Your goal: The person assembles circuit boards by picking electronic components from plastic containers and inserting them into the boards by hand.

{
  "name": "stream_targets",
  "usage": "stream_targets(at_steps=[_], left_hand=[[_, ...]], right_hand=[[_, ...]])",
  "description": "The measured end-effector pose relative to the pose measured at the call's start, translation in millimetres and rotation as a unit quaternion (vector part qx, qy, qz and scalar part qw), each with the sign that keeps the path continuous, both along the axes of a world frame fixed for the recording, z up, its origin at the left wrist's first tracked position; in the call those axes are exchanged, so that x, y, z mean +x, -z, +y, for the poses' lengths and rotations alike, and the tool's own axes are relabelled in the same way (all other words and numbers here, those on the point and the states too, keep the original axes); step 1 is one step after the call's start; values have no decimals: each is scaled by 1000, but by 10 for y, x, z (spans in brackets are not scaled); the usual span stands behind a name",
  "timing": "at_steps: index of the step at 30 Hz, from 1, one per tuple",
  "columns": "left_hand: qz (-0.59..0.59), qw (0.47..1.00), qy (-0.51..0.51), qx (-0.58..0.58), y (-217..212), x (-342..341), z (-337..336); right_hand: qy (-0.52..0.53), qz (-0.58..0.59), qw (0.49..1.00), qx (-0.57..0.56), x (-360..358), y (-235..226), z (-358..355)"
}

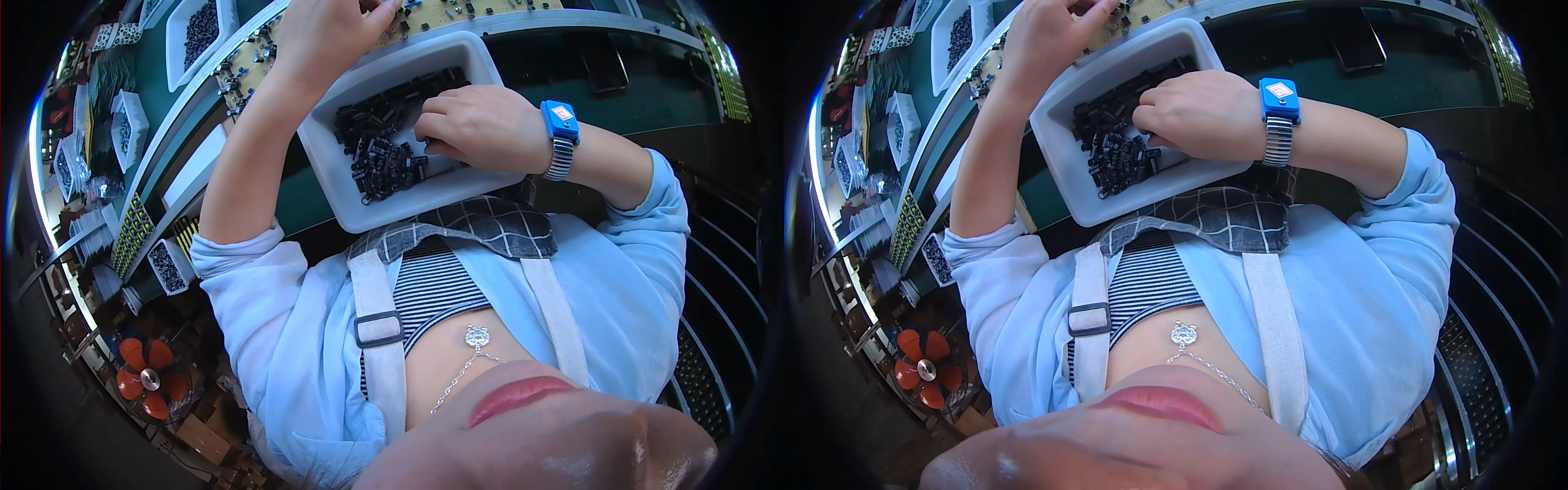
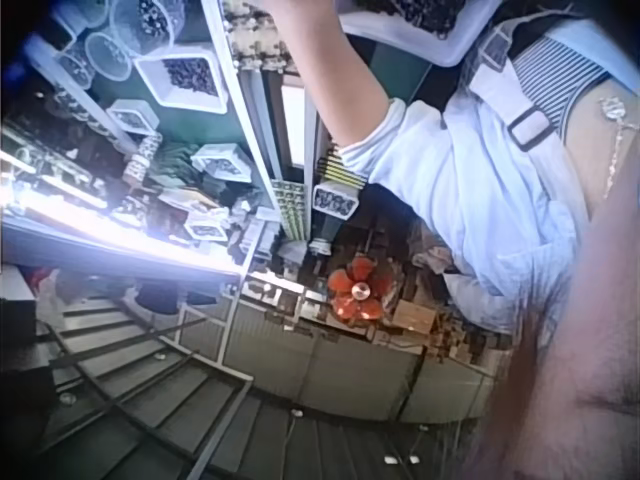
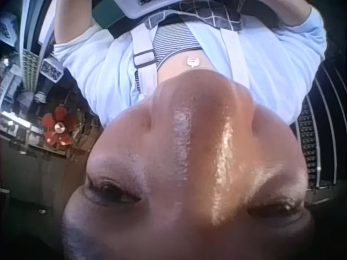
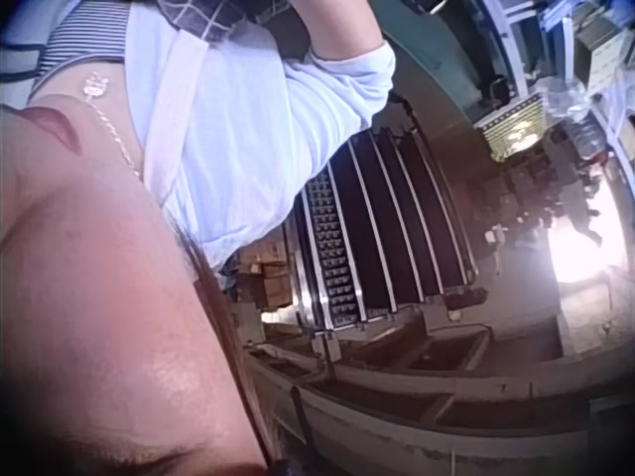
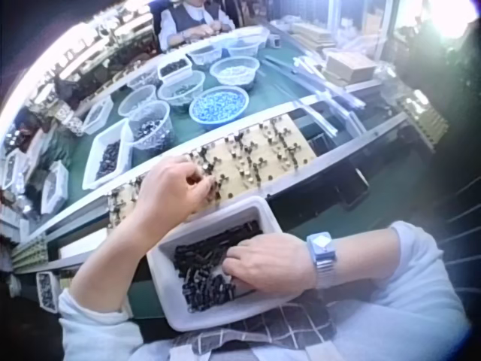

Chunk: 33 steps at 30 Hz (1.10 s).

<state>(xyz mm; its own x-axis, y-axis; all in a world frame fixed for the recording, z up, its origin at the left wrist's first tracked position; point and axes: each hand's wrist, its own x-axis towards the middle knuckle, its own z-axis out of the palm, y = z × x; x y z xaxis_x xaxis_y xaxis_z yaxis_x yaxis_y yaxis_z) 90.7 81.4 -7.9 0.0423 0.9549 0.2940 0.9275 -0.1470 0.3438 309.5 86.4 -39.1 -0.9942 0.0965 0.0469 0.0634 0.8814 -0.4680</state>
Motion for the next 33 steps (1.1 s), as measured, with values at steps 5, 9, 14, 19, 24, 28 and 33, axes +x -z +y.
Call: stream_targets(at_steps=[5,9,14,19,24,28,33], left_hand=[[2,999,-5,52,49,11,-24],[21,997,-10,71,75,23,-26],[42,996,-20,71,54,117,-56],[68,991,17,111,-3,48,-85],[90,976,100,170,9,-112,-252],[87,981,100,141,73,-119,-364],[-2,982,164,91,114,70,-595]], right_hand=[[-1,-9,1000,4,-37,2,-24],[1,1,1000,5,-33,23,-21],[-4,4,1000,-3,-33,5,-15],[24,22,999,-14,-27,1,-30],[45,108,986,-119,-11,31,71],[119,212,962,-127,15,82,428],[319,226,900,-192,-62,-112,926]])
